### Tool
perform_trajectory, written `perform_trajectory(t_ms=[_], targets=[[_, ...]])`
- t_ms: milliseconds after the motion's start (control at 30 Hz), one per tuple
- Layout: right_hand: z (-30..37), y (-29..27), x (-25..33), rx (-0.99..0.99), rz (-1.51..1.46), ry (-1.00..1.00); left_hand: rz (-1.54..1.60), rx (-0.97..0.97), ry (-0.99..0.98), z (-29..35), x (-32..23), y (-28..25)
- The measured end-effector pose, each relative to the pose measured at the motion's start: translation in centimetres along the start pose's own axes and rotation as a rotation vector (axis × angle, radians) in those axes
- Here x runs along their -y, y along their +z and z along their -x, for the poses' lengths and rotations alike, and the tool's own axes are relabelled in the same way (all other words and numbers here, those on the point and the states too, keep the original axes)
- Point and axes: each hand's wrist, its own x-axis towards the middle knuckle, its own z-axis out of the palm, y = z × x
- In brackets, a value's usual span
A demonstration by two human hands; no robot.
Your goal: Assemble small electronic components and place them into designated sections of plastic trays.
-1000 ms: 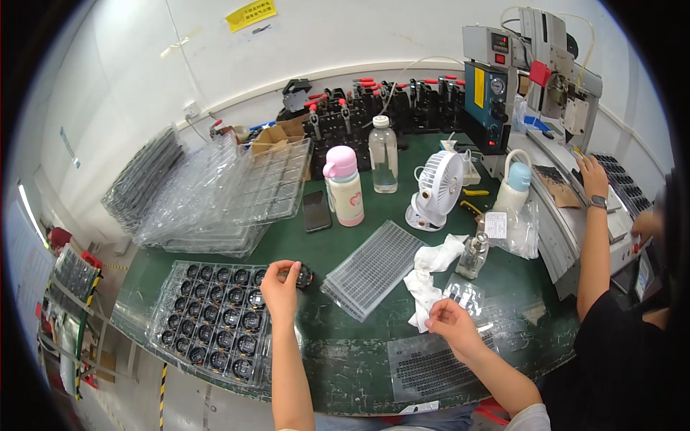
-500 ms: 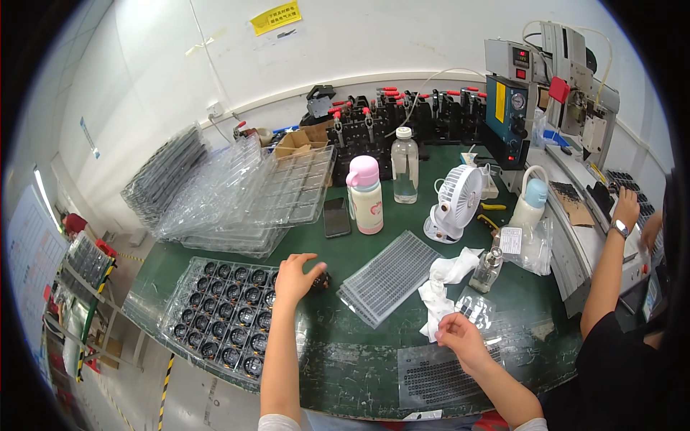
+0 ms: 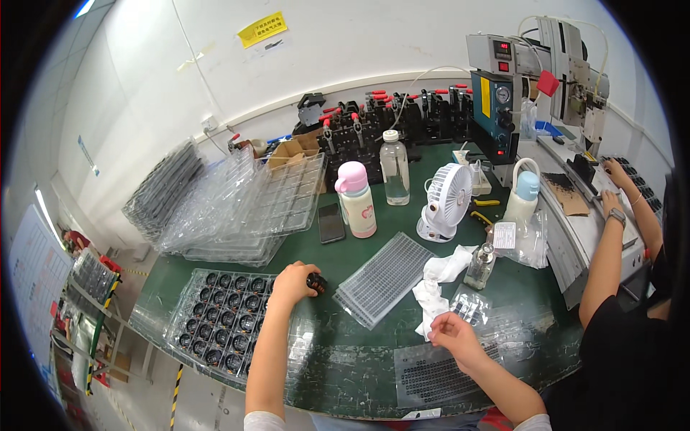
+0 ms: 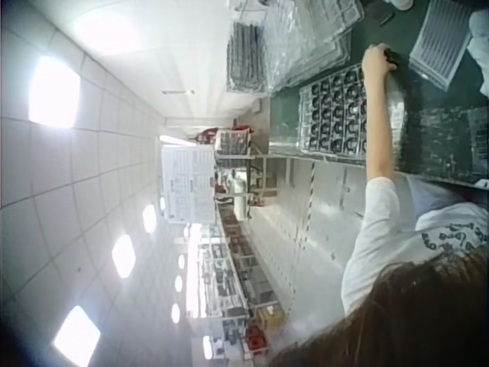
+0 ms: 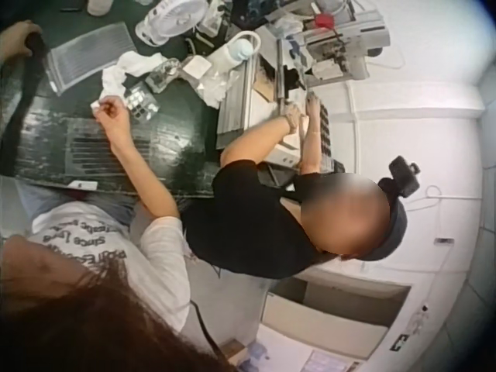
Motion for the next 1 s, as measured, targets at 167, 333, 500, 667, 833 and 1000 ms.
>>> perform_trajectory(t_ms=[167, 333, 500, 667, 833, 1000], targets=[[0.2, 0.6, -0.1, 0.019, 0.018, 0.001, -0.013, 0.059, 0.032, -0.4, 2.0, 0.7], [0.8, 0.5, 0.1, -0.047, 0.025, -0.001, -0.003, 0.115, -0.029, -1.2, 0.8, 2.0], [0.5, 0.2, -0.6, -0.046, 0.029, -0.002, -0.078, 0.064, -0.077, -1.6, -0.2, 2.9], [-0.1, 0.4, -0.8, -0.016, 0.037, 0.011, -0.091, 0.151, 0.068, -0.6, 0.2, 1.9], [-1.0, -0.8, -1.5, -0.02, 0.01, 0.036, 0.088, -0.047, 0.235, 5.7, 6.5, -6.0], [-1.6, -2.2, -2.6, -0.148, 0.121, -0.082, -0.203, -0.127, -0.198, 16.9, 19.7, -11.5]])
